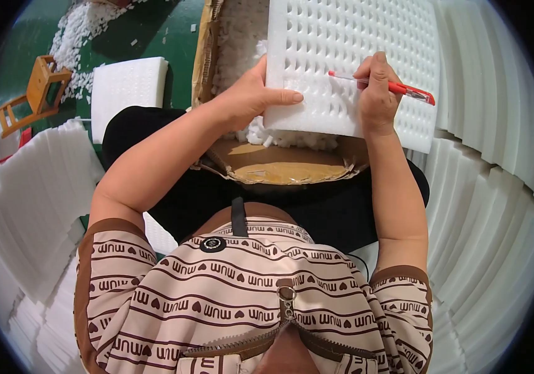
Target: Punching out circular cutouts from white foam sheets using a red marker tool in a factory setting.
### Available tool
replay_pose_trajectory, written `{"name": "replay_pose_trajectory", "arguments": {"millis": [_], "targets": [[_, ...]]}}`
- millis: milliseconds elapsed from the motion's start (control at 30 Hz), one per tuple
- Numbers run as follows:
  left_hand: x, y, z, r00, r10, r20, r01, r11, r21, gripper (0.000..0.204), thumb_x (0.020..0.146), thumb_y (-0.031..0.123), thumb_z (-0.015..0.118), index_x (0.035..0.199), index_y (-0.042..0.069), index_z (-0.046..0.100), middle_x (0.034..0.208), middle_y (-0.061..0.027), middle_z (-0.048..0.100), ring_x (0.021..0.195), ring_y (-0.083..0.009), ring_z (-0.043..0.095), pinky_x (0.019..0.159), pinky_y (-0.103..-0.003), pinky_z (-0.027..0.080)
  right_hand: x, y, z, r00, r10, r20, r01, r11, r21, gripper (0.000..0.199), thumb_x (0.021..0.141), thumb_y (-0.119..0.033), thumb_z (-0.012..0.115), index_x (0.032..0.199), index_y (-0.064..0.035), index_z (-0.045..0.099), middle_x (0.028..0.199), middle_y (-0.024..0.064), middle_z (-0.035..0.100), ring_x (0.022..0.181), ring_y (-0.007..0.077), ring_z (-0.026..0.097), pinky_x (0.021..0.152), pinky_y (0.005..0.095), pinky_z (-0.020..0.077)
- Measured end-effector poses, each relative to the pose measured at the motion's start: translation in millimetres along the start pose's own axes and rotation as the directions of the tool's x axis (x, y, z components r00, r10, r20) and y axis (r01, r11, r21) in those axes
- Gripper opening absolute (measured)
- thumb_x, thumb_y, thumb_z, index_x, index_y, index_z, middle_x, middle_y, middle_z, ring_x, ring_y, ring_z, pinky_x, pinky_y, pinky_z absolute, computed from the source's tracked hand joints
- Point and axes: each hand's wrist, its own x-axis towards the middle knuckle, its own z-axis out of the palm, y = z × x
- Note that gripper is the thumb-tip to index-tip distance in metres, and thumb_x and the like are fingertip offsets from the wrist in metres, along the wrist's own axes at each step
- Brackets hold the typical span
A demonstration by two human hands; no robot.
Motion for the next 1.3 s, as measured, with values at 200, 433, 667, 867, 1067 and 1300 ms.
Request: {"name": "replay_pose_trajectory", "arguments": {"millis": [200,433,667,867,1067,1300], "targets": [[-1.7,5.4,2.4,0.998,0.053,-0.025,-0.051,0.993,0.103,0.069,0.072,0.0,0.071,0.131,0.005,0.037,0.117,-0.0182,0.057,0.1,-0.0276,0.061,0.083,-0.035,0.052,0.2,5.5,-8.2,0.948,-0.23,0.22,0.234,0.972,0.01,0.039,0.093,-0.021,0.052,0.058,-0.0049,0.051,0.058,0.0012,0.048,0.055,0.0118,0.04,0.055,0.0252,0.036],[-4.8,4.4,0.0,0.995,0.093,-0.028,-0.088,0.985,0.151,0.072,0.072,0.0,0.072,0.134,0.009,0.035,0.118,-0.0155,0.057,0.099,-0.0244,0.06,0.082,-0.033,0.051,-2.4,1.1,2.5,0.859,-0.336,0.386,0.491,0.752,-0.439,0.024,0.083,-0.005,0.054,0.06,-0.0052,0.05,0.059,0.0033,0.05,0.052,0.0143,0.043,0.048,0.026,0.0341],[-6.6,4.3,3.6,0.994,0.11,-0.028,-0.106,0.986,0.125,0.074,0.073,0.0,0.073,0.135,0.011,0.035,0.117,-0.0139,0.058,0.098,-0.0229,0.06,0.081,-0.032,0.051,-2.1,8.8,23.3,0.795,-0.413,0.445,0.561,0.779,-0.279,0.022,0.083,0.001,0.048,0.061,-0.0039,0.049,0.058,0.0035,0.049,0.048,0.0153,0.038,0.045,0.0273,0.0316],[-2.4,4.2,2.5,0.992,0.113,-0.064,-0.103,0.984,0.147,0.073,0.073,0.0,0.073,0.135,0.01,0.035,0.115,-0.0145,0.058,0.096,-0.0219,0.06,0.08,-0.031,0.051,2.0,3.9,17.1,0.857,-0.371,0.357,0.434,0.894,-0.111,0.021,0.083,0.001,0.048,0.063,-0.0029,0.051,0.058,0.0033,0.047,0.047,0.0156,0.035,0.046,0.029,0.0312],[-2.3,6.2,4.2,0.991,0.124,-0.043,-0.116,0.981,0.154,0.072,0.073,0.0,0.073,0.134,0.008,0.036,0.113,-0.0144,0.059,0.093,-0.0206,0.06,0.079,-0.03,0.051,-1.2,6.1,28.6,0.809,-0.454,0.374,0.518,0.851,-0.088,0.022,0.084,0.0,0.047,0.063,-0.0024,0.052,0.058,0.0028,0.047,0.048,0.0157,0.035,0.046,0.0291,0.0314],[-0.8,8.3,4.6,0.99,0.131,-0.054,-0.12,0.979,0.167,0.068,0.073,0.001,0.072,0.131,0.007,0.038,0.111,-0.0139,0.06,0.092,-0.0199,0.06,0.078,-0.029,0.051,0.1,-5.7,30.1,0.871,-0.386,0.303,0.415,0.909,-0.037,0.022,0.084,-0.001,0.048,0.063,-0.003,0.053,0.059,0.0025,0.046,0.05,0.0159,0.036,0.048,0.0278,0.0322]]}}
